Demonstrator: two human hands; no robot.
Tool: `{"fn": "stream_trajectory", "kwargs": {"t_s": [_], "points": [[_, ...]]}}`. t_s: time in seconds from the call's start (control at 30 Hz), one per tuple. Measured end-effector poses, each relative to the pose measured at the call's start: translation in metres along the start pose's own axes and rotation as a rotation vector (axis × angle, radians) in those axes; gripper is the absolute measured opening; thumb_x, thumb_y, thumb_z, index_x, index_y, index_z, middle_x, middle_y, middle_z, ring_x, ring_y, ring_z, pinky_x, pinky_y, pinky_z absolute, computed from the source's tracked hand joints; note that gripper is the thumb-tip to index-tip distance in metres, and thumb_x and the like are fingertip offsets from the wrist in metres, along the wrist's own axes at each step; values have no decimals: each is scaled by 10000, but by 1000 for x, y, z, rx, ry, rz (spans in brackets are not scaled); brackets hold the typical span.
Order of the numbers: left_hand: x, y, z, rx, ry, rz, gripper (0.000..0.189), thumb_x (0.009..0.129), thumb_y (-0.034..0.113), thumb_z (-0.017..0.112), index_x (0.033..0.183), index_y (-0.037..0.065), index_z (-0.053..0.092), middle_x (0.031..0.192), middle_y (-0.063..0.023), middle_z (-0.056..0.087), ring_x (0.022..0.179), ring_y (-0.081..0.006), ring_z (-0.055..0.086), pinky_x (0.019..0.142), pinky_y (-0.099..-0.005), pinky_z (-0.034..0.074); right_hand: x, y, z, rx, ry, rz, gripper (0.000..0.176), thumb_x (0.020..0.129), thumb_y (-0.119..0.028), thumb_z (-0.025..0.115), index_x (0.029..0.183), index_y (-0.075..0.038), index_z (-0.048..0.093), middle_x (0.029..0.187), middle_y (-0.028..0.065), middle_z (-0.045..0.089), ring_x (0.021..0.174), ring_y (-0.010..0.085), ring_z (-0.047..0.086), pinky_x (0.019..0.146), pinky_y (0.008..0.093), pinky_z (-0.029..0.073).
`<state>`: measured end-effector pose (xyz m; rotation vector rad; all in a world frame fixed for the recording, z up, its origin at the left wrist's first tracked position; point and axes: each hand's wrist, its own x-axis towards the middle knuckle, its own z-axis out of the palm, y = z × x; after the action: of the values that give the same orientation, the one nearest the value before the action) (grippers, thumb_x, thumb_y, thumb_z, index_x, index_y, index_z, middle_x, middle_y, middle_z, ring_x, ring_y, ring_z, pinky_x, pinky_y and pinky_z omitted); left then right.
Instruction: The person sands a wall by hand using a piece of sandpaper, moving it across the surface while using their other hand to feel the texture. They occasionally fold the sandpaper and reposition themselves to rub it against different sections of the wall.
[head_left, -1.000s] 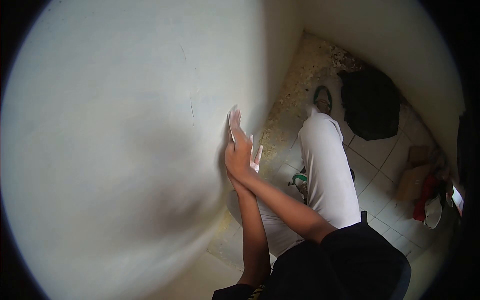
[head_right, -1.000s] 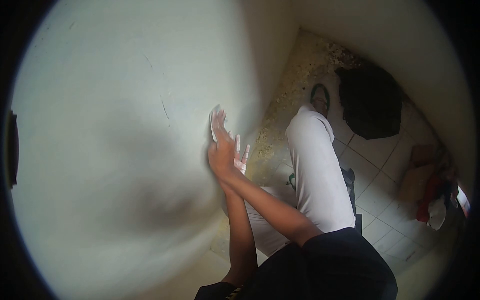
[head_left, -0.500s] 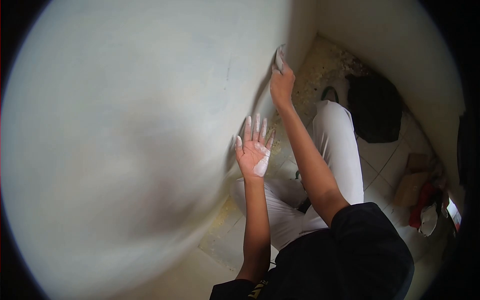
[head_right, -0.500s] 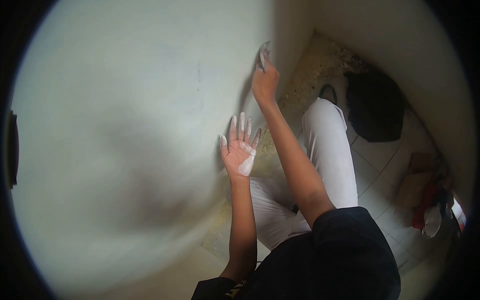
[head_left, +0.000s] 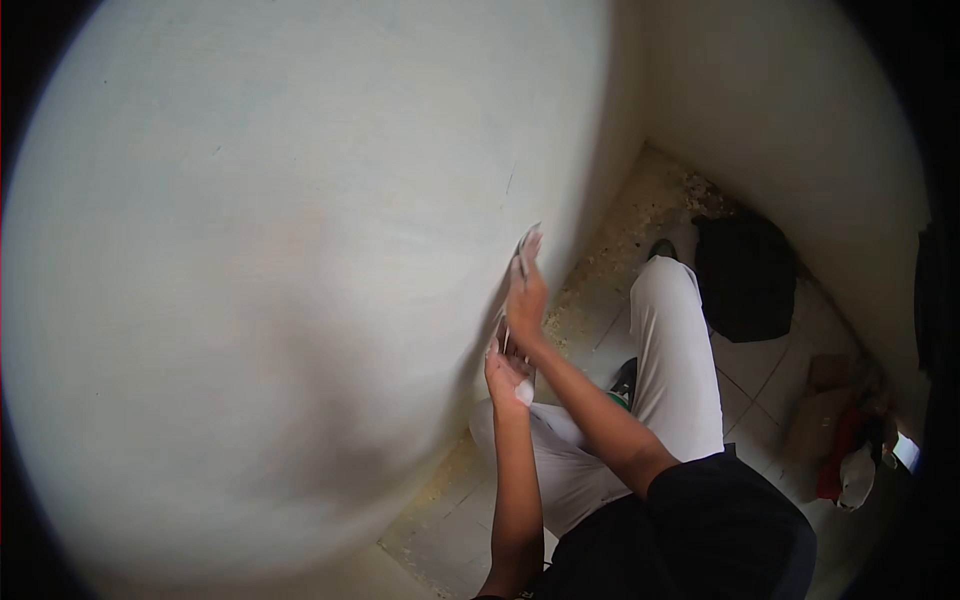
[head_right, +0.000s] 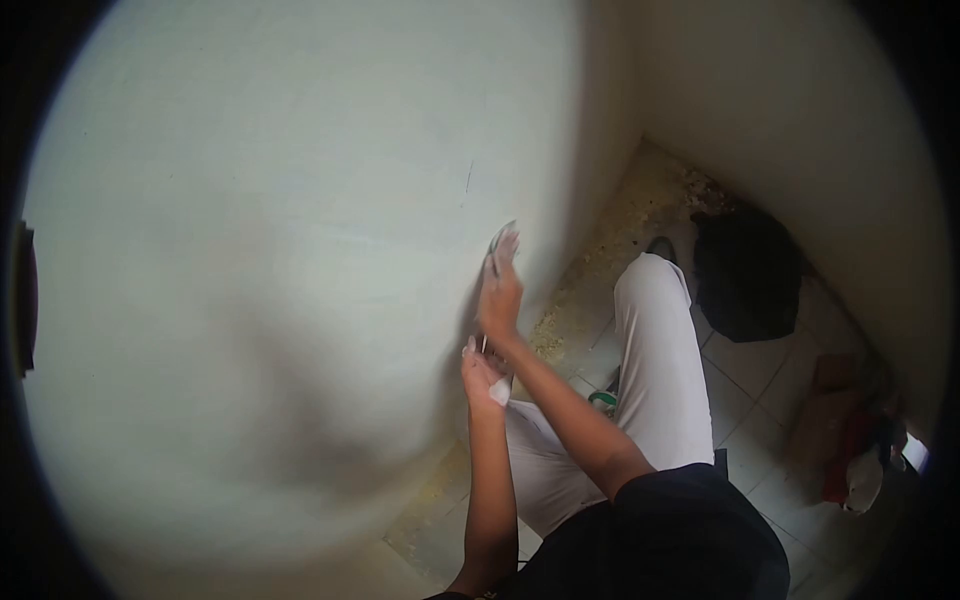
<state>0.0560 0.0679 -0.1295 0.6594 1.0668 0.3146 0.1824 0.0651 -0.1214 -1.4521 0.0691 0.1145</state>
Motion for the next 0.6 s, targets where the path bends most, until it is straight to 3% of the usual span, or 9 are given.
{"fn": "stream_trajectory", "kwargs": {"t_s": [0.03,0.13,0.33,0.5,0.53,0.6], "points": [[-6,1,-3,6,-1,6,547,993,389,449,1444,82,405,1452,-126,459,1343,-279,432,1123,-513,324,14,-2,-5,8,2,0,506,988,-44,454,1478,-16,333,1557,196,263,1460,295,211,1177,346,214],[-12,2,-3,-68,-242,51,613,991,369,449,1520,111,279,1571,-97,303,1451,-276,278,1169,-494,248,76,-5,-17,-20,71,15,484,1005,-85,441,1473,-12,342,1552,196,282,1457,302,232,1177,348,219],[-12,-4,1,-67,-230,-35,583,1000,360,441,1513,123,298,1563,-83,321,1450,-269,284,1169,-499,252,146,18,-40,79,112,2,470,1021,-163,442,1459,-10,370,1548,179,302,1459,283,240,1177,326,215],[-11,-5,16,-111,-237,-40,558,1005,364,435,1499,127,325,1556,-85,336,1444,-266,300,1171,-501,252,235,58,-72,425,137,357,559,997,-384,515,1364,38,493,1355,145,543,1243,239,498,1073,320,347],[-12,-8,18,-133,-238,-36,552,1006,368,435,1493,128,335,1554,-87,339,1441,-266,305,1171,-501,253,241,67,-78,430,141,359,559,997,-384,515,1364,38,493,1355,145,543,1243,239,498,1073,320,347],[-11,-9,29,-120,-244,-43,543,1006,366,431,1488,129,346,1554,-89,339,1439,-266,310,1171,-500,254,247,83,-90,935,82,387,604,973,-437,551,1340,39,498,1242,114,570,1116,200,514,992,326,395]]}}
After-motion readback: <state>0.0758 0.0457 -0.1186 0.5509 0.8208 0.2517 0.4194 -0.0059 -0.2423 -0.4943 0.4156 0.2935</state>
